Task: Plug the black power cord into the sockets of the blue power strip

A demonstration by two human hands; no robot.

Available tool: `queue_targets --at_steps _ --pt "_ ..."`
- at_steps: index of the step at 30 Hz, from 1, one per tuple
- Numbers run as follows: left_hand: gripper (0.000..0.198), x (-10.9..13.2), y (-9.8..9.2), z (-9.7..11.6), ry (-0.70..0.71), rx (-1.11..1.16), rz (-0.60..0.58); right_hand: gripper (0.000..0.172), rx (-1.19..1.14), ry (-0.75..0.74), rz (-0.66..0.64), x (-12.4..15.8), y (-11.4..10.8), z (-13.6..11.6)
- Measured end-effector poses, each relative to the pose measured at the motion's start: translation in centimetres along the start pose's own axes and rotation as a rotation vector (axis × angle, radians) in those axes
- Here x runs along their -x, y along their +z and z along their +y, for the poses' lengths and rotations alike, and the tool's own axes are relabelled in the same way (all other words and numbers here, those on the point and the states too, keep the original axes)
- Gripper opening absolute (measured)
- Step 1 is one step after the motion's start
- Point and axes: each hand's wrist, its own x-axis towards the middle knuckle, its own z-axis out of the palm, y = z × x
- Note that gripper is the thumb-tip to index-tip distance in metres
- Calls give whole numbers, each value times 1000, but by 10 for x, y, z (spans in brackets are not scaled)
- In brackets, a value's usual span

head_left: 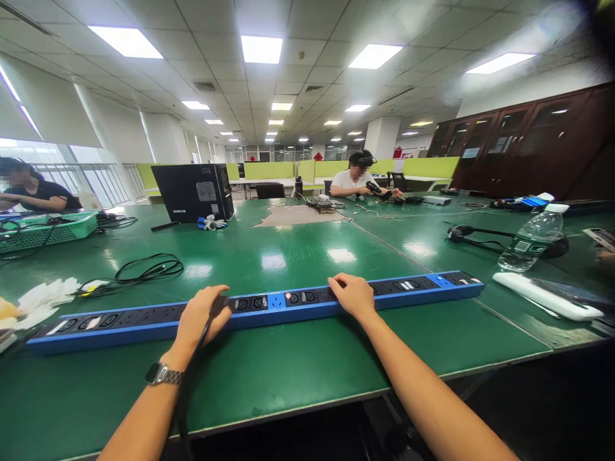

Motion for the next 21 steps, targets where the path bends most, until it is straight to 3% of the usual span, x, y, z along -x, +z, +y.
queue_targets --at_steps 12,21 --pt "39 2 5 -11 -18 25 30 33 7 -13 5 0 0 1" --pt "34 1 2 -5 -32 38 43 32 3 -3 4 0 0 1"
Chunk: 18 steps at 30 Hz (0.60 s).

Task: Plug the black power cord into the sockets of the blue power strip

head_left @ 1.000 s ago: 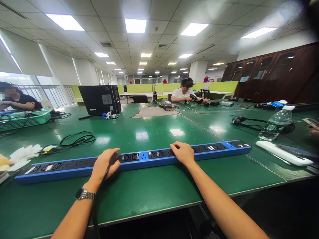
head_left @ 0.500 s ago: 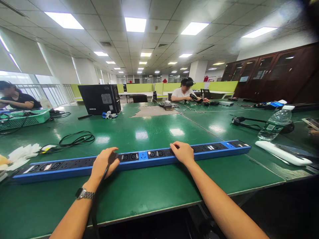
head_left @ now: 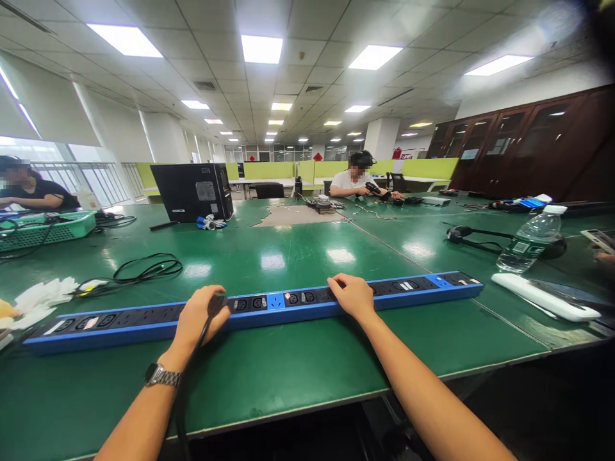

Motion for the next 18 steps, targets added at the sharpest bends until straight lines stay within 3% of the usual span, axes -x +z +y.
queue_targets --at_steps 9,18 --pt "33 0 -6 9 -50 8 14 32 -10 -1 7 0 1 0" --pt "34 1 -4 -5 -36 47 -2 32 -14 -6 10 0 2 1"
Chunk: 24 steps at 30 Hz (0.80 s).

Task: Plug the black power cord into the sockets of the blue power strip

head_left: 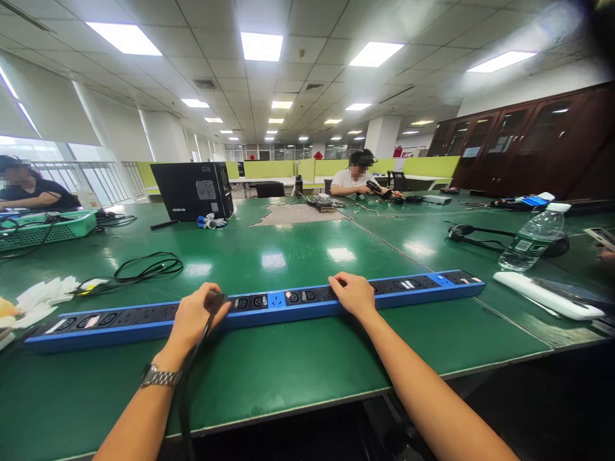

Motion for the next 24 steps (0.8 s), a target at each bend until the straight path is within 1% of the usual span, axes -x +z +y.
queue_targets --at_steps 7,14,19,24 --pt "38 2 4 -2 -12 -27 51 32 1 4 -5 0 -1 0" --pt "37 1 3 -3 32 -58 43 30 0 15 -10 1 -2 -2" --pt "38 1 1 -3 50 -38 8 31 -2 21 -10 1 -3 -2" --pt "39 1 0 0 26 -21 -5 30 3 19 -6 1 -3 -2"
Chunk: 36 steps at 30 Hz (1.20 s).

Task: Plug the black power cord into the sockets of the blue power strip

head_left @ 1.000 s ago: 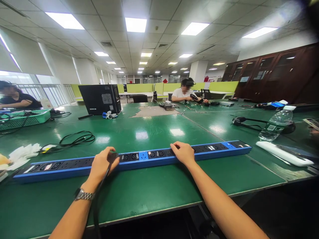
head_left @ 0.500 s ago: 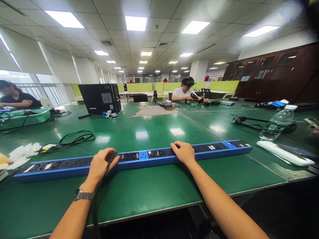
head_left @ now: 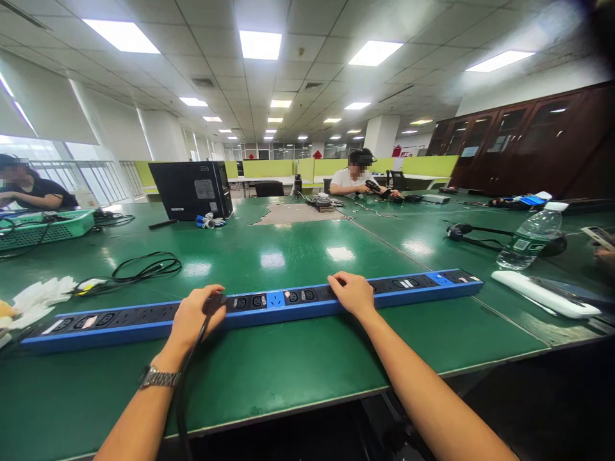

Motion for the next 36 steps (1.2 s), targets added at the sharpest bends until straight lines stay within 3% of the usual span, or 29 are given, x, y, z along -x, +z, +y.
queue_targets --at_steps 15,21,26,29,36 --pt "36 0 -5 4 -83 126 -22 30 -1 -8 0 -1 2 2" --pt "45 -5 -5 15 -203 235 190 31 8 -5 2 -1 1 0" --pt "40 -23 15 60 -111 315 -25 31 16 1 1 -1 1 0" --pt "36 -35 34 80 -79 311 -89 31 16 -5 4 -1 0 0" --pt "30 -42 55 82 -30 306 -188 32 19 -10 8 -1 0 0"
